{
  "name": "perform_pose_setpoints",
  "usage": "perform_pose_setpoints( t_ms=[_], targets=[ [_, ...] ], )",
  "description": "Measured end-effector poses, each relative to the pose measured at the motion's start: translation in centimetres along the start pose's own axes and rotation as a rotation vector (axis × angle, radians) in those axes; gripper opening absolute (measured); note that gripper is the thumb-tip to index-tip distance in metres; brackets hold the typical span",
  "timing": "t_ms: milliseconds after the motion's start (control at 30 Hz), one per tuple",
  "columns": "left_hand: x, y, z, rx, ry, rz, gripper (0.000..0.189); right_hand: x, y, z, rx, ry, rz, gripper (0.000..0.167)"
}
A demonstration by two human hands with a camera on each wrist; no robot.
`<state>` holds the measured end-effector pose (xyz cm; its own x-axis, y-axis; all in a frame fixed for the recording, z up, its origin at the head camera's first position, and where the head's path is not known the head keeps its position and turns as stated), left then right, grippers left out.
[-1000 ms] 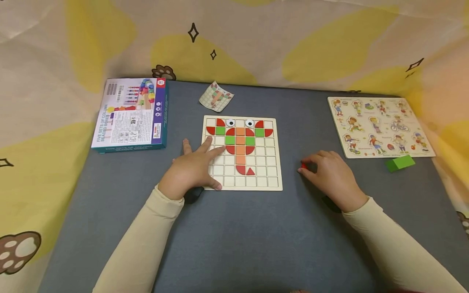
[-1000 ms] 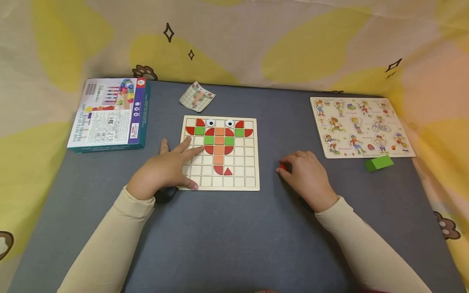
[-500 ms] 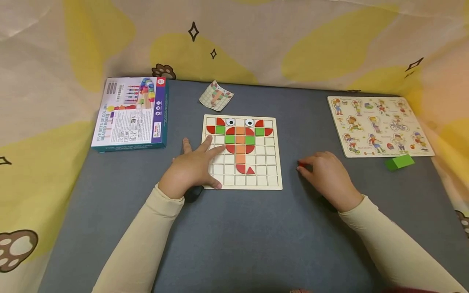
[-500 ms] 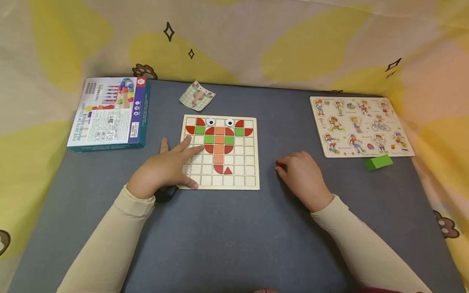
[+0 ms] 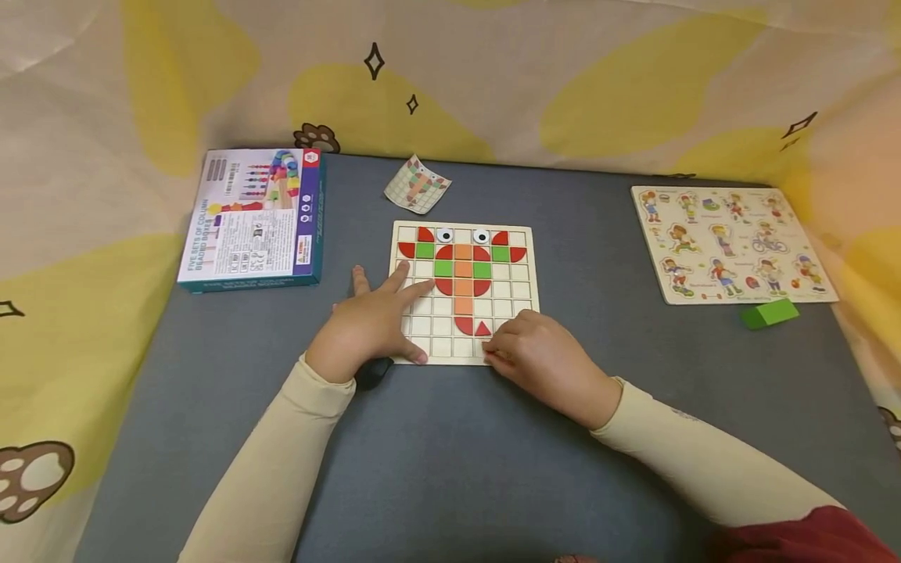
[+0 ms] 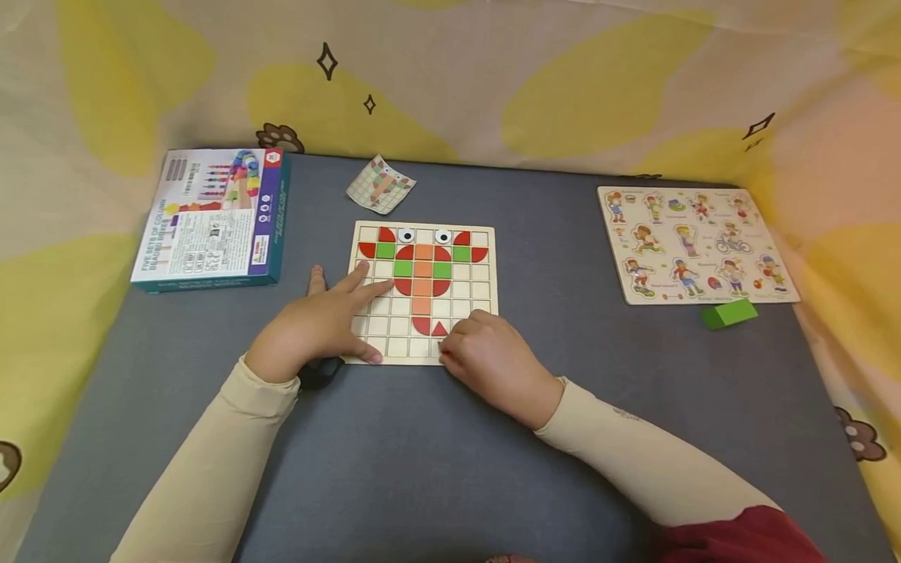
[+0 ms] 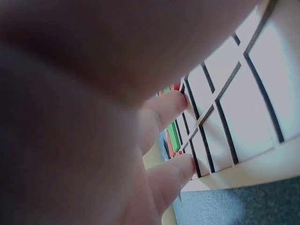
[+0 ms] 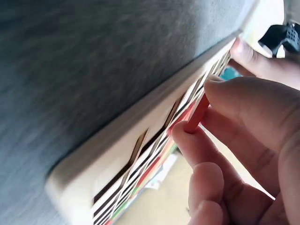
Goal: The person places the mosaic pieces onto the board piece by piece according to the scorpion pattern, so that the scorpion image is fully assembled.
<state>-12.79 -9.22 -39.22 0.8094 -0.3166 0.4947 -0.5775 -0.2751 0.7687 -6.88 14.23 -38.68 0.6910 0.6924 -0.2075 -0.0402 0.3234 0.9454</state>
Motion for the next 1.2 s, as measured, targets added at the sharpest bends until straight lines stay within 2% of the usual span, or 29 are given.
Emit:
perform_pose_setpoints(
  t_ms=[133,333,567,800,1033,1200],
  targets=[
    [-0.16,-0.11,-0.22,-0.008,-0.002,-0.004,0.114,-0.26,-0.38,0.45,0.054,0.037,0.001,0.013],
    [-0.18,-0.08,-0.41,-0.019,-0.004,-0.007,0.113,-0.26,-0.39,0.5,0.102,0.042,0.014,0.014],
    [-0.02,-0.03,-0.49,-0.009,0.0,0.001,0.113,-0.34,-0.43,0.21,0.088,0.024,0.019,0.016],
    [-0.07,-0.06,-0.44,-0.013,-0.002,0.002,0.114,-0.57,-0.72,-0.19,0.078,0.028,-0.023,0.01],
    [-0.09,-0.04,-0.28,-0.012,0.001,0.003,0.114,-0.74,-0.76,-0.22,0.069,-0.01,-0.035,0.017],
    [-0.14,-0.14,-0.24,-0.01,0.007,0.003,0.115,-0.74,-0.66,-0.23,0.063,-0.045,-0.013,0.017]
  ],
)
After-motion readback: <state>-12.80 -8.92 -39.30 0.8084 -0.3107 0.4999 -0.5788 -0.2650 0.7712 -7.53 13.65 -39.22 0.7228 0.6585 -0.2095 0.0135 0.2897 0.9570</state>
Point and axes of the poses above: each hand's wrist, its own x-axis away from the middle knuckle, its own y-axis out of the back of the hand, z = x × y, the point moved 3 cm from there along -x, towards the middle knuckle, and after that the axes turned 1 degree about y, right-handed, at the moved point
